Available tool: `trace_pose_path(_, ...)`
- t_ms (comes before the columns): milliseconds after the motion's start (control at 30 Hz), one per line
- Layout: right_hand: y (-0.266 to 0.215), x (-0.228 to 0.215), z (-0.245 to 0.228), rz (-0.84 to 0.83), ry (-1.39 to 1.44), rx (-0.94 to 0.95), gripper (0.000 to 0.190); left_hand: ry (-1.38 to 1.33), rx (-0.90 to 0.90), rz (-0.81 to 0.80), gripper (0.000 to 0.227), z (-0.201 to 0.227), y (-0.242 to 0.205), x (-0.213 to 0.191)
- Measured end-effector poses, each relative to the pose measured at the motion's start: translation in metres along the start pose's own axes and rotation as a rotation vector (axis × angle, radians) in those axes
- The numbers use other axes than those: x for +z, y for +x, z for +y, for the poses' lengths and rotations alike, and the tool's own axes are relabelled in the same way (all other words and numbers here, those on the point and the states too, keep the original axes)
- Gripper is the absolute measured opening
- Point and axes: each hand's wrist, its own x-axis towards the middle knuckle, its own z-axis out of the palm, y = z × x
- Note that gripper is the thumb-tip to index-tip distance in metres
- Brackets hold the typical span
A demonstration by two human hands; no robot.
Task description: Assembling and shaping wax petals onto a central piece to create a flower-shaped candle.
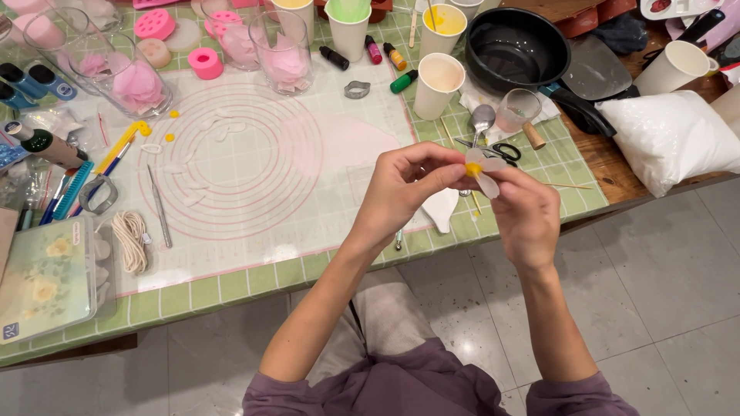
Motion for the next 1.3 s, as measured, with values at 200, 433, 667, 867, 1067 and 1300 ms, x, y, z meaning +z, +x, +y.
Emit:
trace_pose_path(200, 0.009, 0.013, -0.012, -0.06, 0.003, 0.052, 0.037, 0.169, 0.008, 0.039, 0.016, 0.001, -0.001, -0.002)
trace_pose_path(433, 0.012, 0.006, -0.011, -0.023, 0.05, 0.152, 0.033, 0.433, 0.097, 0.08, 0.014, 0.0, -0.005, 0.0)
trace_pose_path(667, 0.011, -0.005, -0.007, -0.025, 0.201, 0.29, 0.03, 0.588, 0.248, 0.046, 0.024, 0.017, -0.002, 0.002)
trace_pose_path(867, 0.012, -0.009, -0.004, -0.041, 0.208, 0.354, 0.03, 0.714, 0.203, -0.026, 0.023, -0.008, -0.002, -0.009)
trace_pose_path(1067, 0.016, -0.004, -0.012, -0.042, 0.091, 0.383, 0.027, 0.928, 0.426, 0.054, 0.018, -0.006, 0.0, -0.01)
trace_pose_path(1300, 0.017, 0.009, -0.02, -0.07, -0.072, 0.311, 0.023, 1.04, 0.464, 0.041, 0.03, -0.003, 0.0, -0.013)
